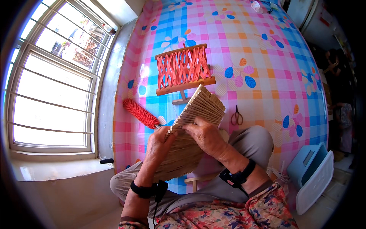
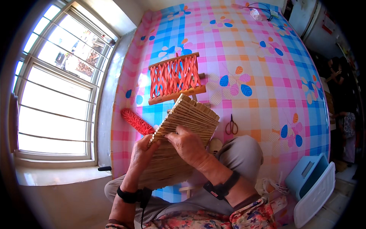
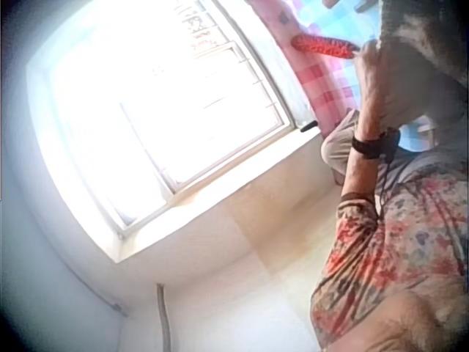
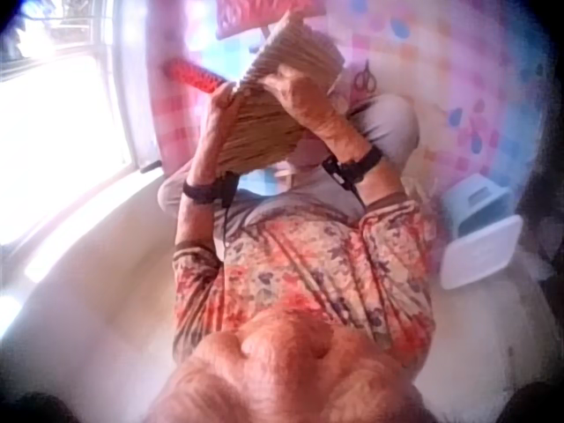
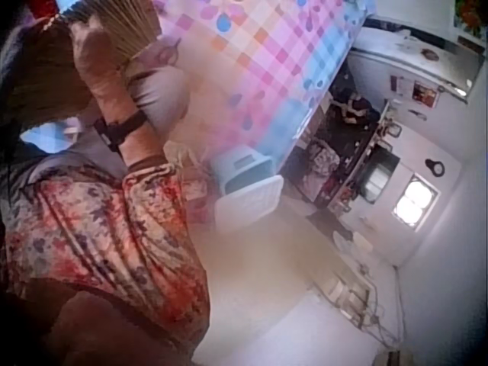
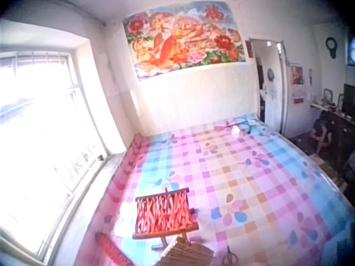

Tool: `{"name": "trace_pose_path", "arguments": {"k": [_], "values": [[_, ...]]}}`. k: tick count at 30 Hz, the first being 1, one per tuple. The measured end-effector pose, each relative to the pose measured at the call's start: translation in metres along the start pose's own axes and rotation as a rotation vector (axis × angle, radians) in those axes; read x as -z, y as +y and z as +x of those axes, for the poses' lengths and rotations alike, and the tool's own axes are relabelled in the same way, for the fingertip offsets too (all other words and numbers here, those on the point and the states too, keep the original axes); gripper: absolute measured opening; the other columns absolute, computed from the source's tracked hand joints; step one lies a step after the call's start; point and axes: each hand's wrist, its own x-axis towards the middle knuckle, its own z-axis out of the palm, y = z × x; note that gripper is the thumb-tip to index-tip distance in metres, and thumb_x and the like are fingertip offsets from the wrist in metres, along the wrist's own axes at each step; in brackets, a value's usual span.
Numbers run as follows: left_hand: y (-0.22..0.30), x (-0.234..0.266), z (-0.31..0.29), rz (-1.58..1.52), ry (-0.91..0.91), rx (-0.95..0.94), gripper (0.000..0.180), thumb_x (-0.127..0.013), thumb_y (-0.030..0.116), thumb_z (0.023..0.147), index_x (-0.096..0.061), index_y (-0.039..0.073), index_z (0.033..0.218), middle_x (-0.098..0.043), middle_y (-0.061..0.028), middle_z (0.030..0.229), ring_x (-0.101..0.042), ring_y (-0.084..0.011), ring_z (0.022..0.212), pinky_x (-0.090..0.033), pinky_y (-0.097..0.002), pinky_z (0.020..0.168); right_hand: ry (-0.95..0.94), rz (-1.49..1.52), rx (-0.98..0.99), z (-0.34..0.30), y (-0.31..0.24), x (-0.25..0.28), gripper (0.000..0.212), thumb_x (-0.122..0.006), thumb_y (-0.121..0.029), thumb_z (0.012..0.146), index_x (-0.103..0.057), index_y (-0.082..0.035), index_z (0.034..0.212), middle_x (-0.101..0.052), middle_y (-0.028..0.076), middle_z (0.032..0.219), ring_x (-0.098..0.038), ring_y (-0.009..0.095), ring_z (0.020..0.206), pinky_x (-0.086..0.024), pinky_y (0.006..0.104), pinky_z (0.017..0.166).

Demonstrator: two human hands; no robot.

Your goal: The person binds together a series of bamboo sticks using white thread and a small tool, periodically checking the tension and trimming the thread with scissors.

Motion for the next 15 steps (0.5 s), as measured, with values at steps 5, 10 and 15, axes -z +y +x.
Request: {"name": "trace_pose_path", "arguments": {"k": [5,10,15], "values": [[0.0009,0.0013,0.0004,0.030,-0.017,0.017,0.021,-0.064,0.019,0.084,-0.061,0.000,0.091,-0.059,-0.0166,0.082,-0.058,-0.0318,0.076,-0.045,-0.0382,0.069,-0.004,0.012,0.008,0.0003,0.0004,0.0015,0.018,-0.063,-0.010,0.080,-0.068,-0.009,0.097,-0.054,0.011,0.080,-0.059,0.029,0.079,-0.049,0.0393,0.069],[0.0023,0.0015,-0.0005,0.001,-0.011,0.019,0.020,-0.064,0.019,0.084,-0.061,0.000,0.091,-0.059,-0.0165,0.082,-0.058,-0.0322,0.077,-0.045,-0.0384,0.069,-0.036,-0.013,-0.011,0.0004,0.0000,0.0029,0.019,-0.061,-0.009,0.080,-0.068,-0.010,0.098,-0.054,0.011,0.081,-0.059,0.029,0.080,-0.049,0.0392,0.070],[0.0012,0.0019,-0.0001,0.001,-0.005,0.017,0.020,-0.064,0.019,0.084,-0.060,0.000,0.092,-0.059,-0.0169,0.082,-0.058,-0.0326,0.076,-0.045,-0.0386,0.068,-0.060,-0.040,-0.006,0.0016,-0.0022,0.0040,0.019,-0.061,-0.011,0.080,-0.068,-0.011,0.097,-0.054,0.011,0.081,-0.059,0.028,0.081,-0.050,0.0390,0.069]]}}
